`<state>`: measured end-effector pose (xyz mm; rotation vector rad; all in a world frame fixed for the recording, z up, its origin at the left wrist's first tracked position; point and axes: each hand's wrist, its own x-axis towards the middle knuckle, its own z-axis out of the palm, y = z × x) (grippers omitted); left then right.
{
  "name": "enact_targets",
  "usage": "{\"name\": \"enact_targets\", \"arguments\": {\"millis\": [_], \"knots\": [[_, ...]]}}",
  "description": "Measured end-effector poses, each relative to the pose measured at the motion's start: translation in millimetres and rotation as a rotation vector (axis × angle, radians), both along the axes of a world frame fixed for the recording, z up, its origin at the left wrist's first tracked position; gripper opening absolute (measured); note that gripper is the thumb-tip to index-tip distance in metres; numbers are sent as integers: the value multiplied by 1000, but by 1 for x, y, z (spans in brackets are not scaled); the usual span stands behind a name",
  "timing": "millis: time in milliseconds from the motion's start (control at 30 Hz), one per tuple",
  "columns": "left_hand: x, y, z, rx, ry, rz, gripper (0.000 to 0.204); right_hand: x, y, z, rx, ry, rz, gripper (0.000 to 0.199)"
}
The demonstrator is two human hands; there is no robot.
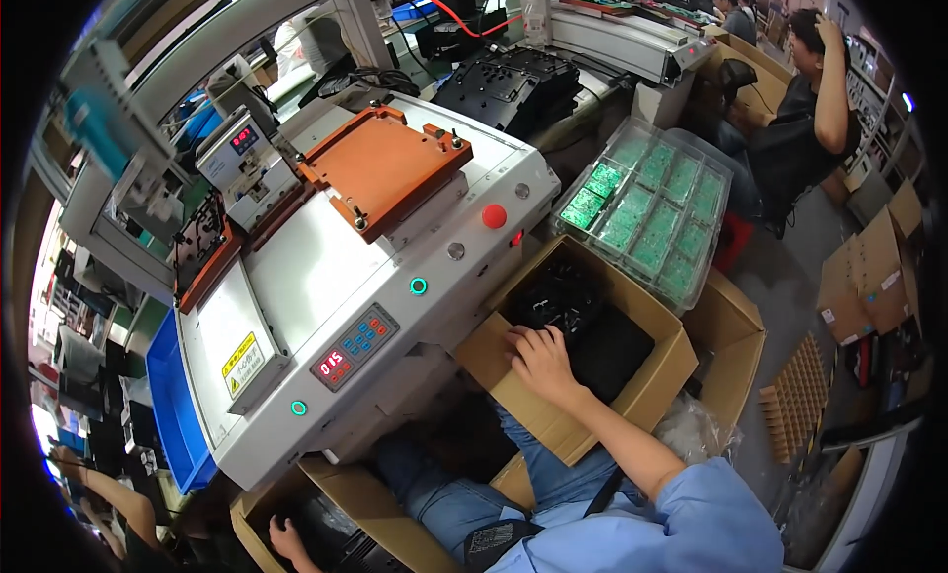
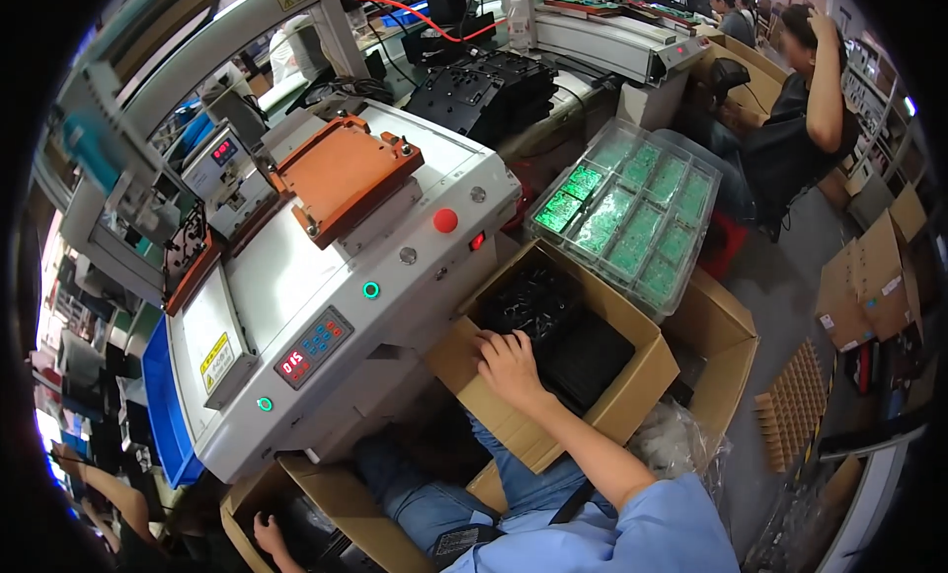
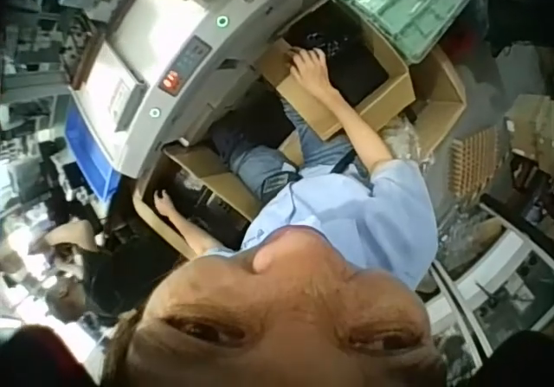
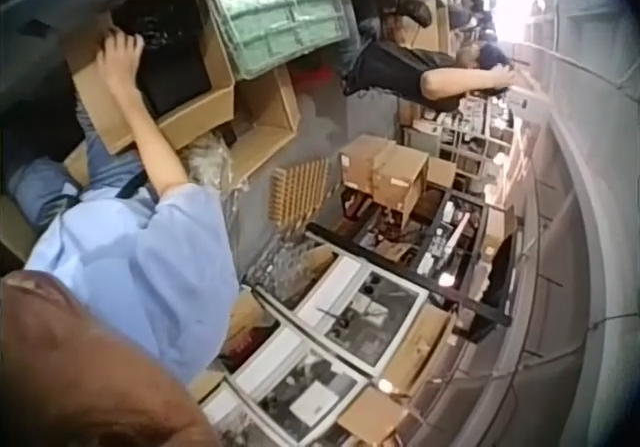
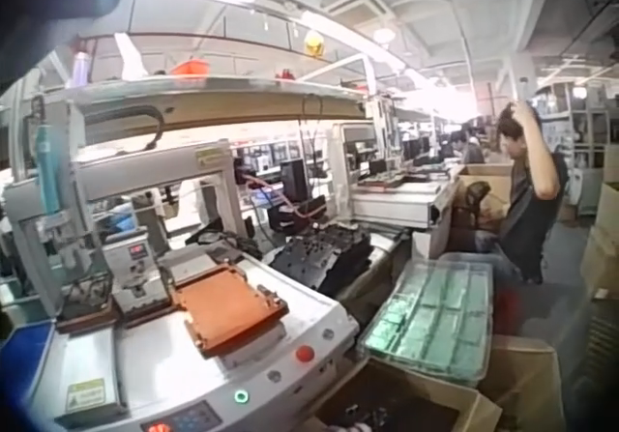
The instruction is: Assembling and inspecting plastic electronic enclosures at a factory workstation.
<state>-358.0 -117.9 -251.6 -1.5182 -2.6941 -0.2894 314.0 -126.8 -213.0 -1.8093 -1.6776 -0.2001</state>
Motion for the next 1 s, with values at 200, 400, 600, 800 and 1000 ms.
{"name": "enact_targets", "arguments": {"millis": [200,400,600,800,1000], "knots": [[-36,2,-1,161,-169,-72,44,2,-2,1,3,25,0,29],[-24,-8,5,181,-109,-34,40,-3,2,1,-5,40,15,29],[24,-12,40,409,13,-188,64,8,-6,-2,9,22,-29,29],[58,-68,87,703,80,-229,46,-6,5,-1,13,51,27,29],[189,-83,172,741,-351,-257,35,-3,-5,11,64,67,-28,28]]}}
